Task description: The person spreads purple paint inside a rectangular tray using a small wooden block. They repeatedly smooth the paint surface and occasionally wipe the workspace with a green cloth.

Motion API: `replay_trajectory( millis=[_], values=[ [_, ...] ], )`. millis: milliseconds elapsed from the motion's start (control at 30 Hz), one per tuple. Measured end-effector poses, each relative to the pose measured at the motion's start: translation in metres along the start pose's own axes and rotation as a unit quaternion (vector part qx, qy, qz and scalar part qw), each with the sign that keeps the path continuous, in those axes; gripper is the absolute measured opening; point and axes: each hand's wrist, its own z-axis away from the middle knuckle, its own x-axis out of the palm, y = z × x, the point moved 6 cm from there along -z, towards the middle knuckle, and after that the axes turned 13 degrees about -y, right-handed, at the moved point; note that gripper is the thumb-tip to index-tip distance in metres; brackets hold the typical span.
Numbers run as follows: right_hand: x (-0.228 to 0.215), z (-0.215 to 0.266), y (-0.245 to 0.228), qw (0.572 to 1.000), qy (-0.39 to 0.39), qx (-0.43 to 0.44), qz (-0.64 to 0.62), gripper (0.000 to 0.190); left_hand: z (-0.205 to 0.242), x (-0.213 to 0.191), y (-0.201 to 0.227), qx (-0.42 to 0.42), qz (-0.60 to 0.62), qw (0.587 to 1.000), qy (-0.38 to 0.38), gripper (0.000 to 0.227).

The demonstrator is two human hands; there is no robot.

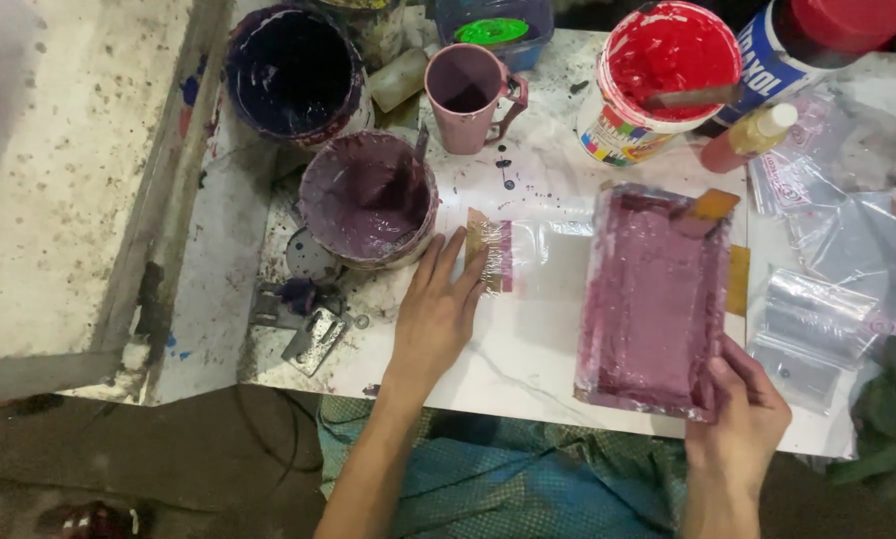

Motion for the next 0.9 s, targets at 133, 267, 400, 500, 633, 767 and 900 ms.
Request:
replay_trajectory(
  millis=[133,267,400,500,633,767,900],
  values=[
    [0.035,-0.004,-0.001,0.998,-0.039,-0.012,0.041,0.032,0.002,-0.001,0.000,-0.005,0.007,1.000,-0.001,0.040],
    [0.078,0.000,-0.011,0.993,-0.091,-0.053,0.044,0.032,0.001,0.008,-0.004,-0.026,-0.001,1.000,-0.004,0.046],
    [0.098,0.002,-0.017,0.984,-0.111,-0.113,0.081,0.032,0.001,0.012,-0.006,-0.045,-0.011,0.999,0.001,0.050],
    [0.101,0.000,-0.017,0.981,-0.114,-0.120,0.105,0.031,0.002,0.016,-0.009,-0.047,-0.018,0.999,-0.007,0.048],
    [0.100,0.007,-0.020,0.982,-0.110,-0.124,0.093,0.032,0.002,0.015,-0.008,-0.050,-0.023,0.998,-0.016,0.049],
    [0.079,0.009,-0.029,0.993,-0.065,-0.091,0.043,0.032,0.003,0.006,-0.005,-0.035,-0.011,0.999,-0.015,0.053],
    [0.027,-0.012,-0.007,0.997,0.015,-0.073,-0.012,0.030,0.004,0.001,-0.002,-0.020,0.004,1.000,-0.011,0.052]
  ],
)
